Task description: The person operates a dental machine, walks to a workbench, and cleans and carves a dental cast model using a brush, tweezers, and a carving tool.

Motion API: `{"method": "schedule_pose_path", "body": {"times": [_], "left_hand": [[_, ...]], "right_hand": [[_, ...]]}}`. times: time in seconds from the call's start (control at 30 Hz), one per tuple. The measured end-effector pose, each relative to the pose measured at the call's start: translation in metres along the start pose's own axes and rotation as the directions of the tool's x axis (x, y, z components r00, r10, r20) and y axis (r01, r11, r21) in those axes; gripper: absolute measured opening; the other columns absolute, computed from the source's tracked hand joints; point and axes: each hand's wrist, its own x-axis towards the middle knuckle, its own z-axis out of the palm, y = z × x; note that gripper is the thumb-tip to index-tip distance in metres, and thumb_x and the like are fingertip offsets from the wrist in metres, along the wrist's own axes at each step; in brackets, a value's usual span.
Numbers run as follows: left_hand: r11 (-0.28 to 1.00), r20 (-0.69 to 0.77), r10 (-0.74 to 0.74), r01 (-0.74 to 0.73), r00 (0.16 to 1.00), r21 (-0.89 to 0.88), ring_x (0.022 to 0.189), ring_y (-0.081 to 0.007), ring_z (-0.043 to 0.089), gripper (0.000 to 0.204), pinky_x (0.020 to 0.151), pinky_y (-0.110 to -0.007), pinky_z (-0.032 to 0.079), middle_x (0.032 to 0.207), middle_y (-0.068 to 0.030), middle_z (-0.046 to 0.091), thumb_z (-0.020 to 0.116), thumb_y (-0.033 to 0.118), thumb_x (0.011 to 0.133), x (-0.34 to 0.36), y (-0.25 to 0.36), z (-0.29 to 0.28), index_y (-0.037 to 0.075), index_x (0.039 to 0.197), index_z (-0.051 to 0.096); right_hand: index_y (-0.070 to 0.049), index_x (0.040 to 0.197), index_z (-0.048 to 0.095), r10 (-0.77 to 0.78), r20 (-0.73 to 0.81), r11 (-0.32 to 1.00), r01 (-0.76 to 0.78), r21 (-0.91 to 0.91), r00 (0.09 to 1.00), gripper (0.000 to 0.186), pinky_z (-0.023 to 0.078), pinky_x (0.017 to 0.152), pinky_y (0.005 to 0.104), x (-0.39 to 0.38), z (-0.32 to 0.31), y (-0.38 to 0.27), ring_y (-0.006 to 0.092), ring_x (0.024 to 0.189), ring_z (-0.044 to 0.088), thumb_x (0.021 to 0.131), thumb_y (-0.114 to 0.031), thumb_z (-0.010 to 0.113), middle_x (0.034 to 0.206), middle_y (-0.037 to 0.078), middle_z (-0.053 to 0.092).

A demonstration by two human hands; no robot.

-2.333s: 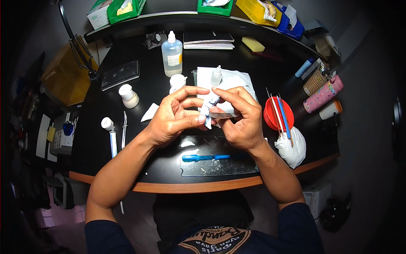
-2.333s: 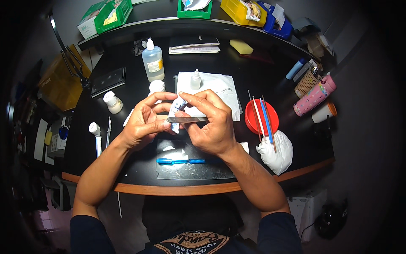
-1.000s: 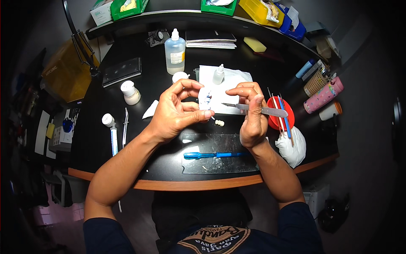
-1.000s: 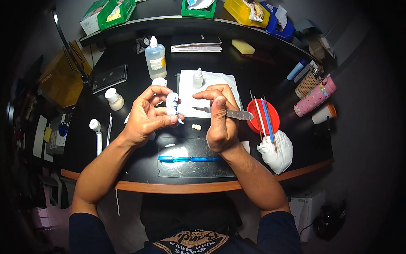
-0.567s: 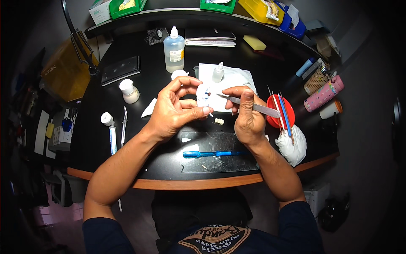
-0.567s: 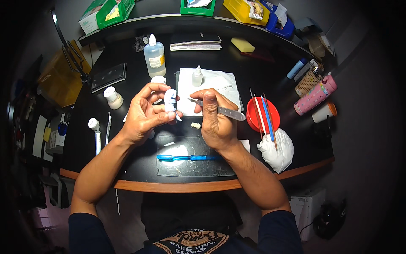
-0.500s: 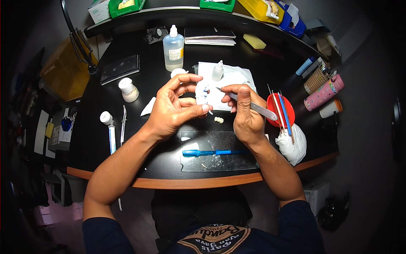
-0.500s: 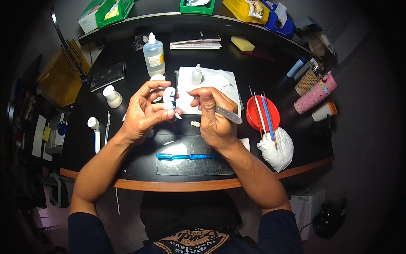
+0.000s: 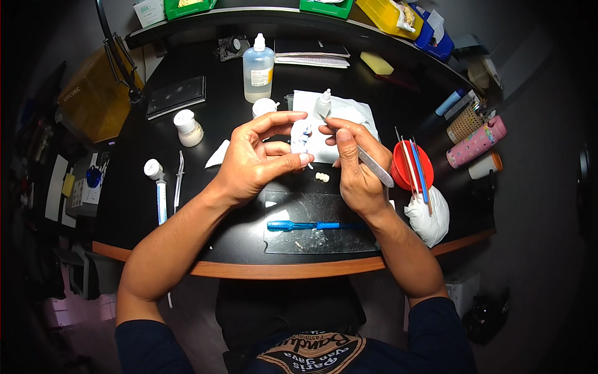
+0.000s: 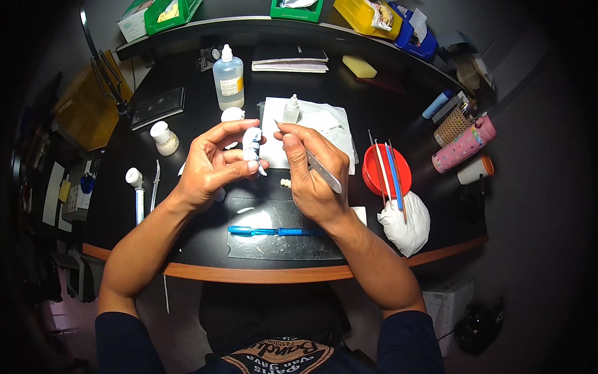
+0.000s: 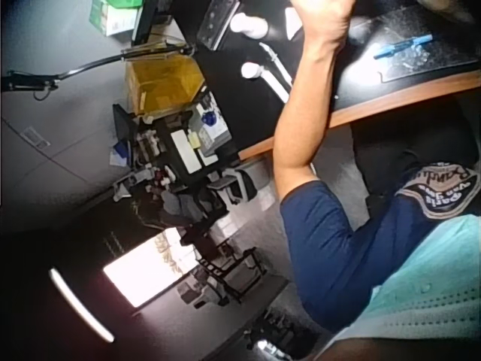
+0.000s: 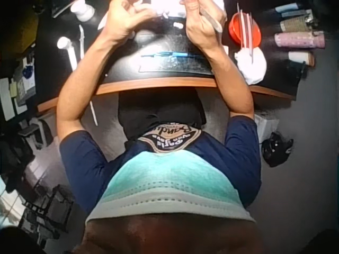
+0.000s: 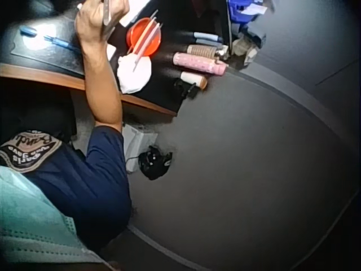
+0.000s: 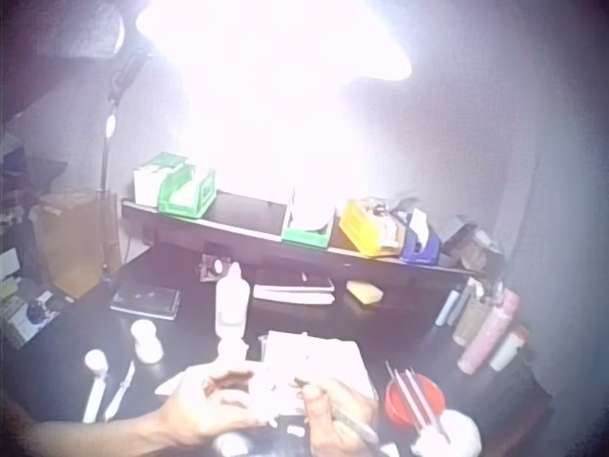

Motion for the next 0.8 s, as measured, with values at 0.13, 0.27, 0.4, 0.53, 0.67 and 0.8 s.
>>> {"method": "schedule_pose_path", "body": {"times": [0.13, 0.27, 0.4, 0.53, 0.67, 0.8], "left_hand": [[1.0, 0.004, -0.004, 0.004, 1.0, -0.001, 0.106, -0.0267, 0.073, 0.059, 0.09, -0.031, 0.061, 0.13, -0.0202, 0.062, 0.073, -0.004, 0.088, -0.0009, -0.0006, -0.0004, -0.003, 0.143, 0.05], [1.0, -0.005, -0.017, 0.017, 1.0, 0.006, 0.106, -0.0268, 0.073, 0.059, 0.089, -0.03, 0.061, 0.13, -0.0204, 0.062, 0.072, -0.004, 0.088, -0.0018, 0.0004, -0.0004, -0.003, 0.143, 0.05], [1.0, 0.012, -0.007, 0.007, 1.0, -0.026, 0.106, -0.0271, 0.073, 0.06, 0.088, -0.03, 0.061, 0.129, -0.021, 0.062, 0.071, -0.004, 0.088, -0.0008, 0.0012, 0.0012, -0.003, 0.144, 0.05], [0.998, 0.014, -0.013, 0.014, 1.0, -0.057, 0.106, -0.0275, 0.073, 0.061, 0.088, -0.031, 0.061, 0.13, -0.0215, 0.062, 0.071, -0.004, 0.088, -0.002, -0.0003, 0.0, -0.002, 0.145, 0.049], [0.998, 0.018, -0.022, 0.023, 1.0, -0.055, 0.106, -0.0276, 0.073, 0.062, 0.088, -0.031, 0.061, 0.13, -0.0216, 0.062, 0.071, -0.003, 0.087, -0.0023, 0.0003, 0.0005, -0.002, 0.145, 0.049], [0.998, 0.015, -0.014, 0.015, 1.0, -0.054, 0.106, -0.0275, 0.073, 0.062, 0.087, -0.031, 0.061, 0.129, -0.0217, 0.063, 0.071, -0.003, 0.087, -0.0023, -0.0006, -0.0004, -0.002, 0.146, 0.049]], "right_hand": [[0.002, 0.115, 0.071, 0.005, -0.003, 1.0, -0.005, 0.016, 1.0, 0.027, 0.057, 0.075, 0.0309, -0.0014, 0.0025, 0.0031, 0.0207, 0.088, 0.074, 0.106, -0.021, 0.059, 0.099, 0.015, 0.077], [0.002, 0.114, 0.071, -0.005, 0.001, 1.0, 0.005, 0.004, 1.0, 0.025, 0.056, 0.076, 0.0319, -0.0013, 0.003, 0.0043, 0.0222, 0.09, 0.074, 0.105, -0.019, 0.059, 0.099, 0.016, 0.076], [0.002, 0.114, 0.07, -0.001, 0.001, 1.0, 0.001, -0.008, 1.0, 0.024, 0.056, 0.077, 0.0325, -0.0014, 0.0002, 0.0034, 0.0231, 0.09, 0.075, 0.105, -0.018, 0.06, 0.099, 0.016, 0.076], [0.002, 0.114, 0.07, -0.008, 0.005, 1.0, 0.008, -0.004, 1.0, 0.024, 0.057, 0.077, 0.0326, -0.0019, 0.0017, 0.0049, 0.0232, 0.09, 0.075, 0.105, -0.018, 0.06, 0.099, 0.016, 0.076], [0.002, 0.114, 0.07, -0.009, 0.003, 1.0, 0.009, -0.008, 1.0, 0.023, 0.057, 0.077, 0.0329, -0.0017, 0.002, 0.0033, 0.0238, 0.09, 0.075, 0.104, -0.017, 0.06, 0.099, 0.017, 0.076], [0.002, 0.113, 0.07, -0.018, 0.009, 1.0, 0.019, -0.006, 1.0, 0.023, 0.057, 0.077, 0.0333, -0.0013, 0.0018, 0.0031, 0.0245, 0.09, 0.075, 0.104, -0.016, 0.06, 0.098, 0.017, 0.076]]}}
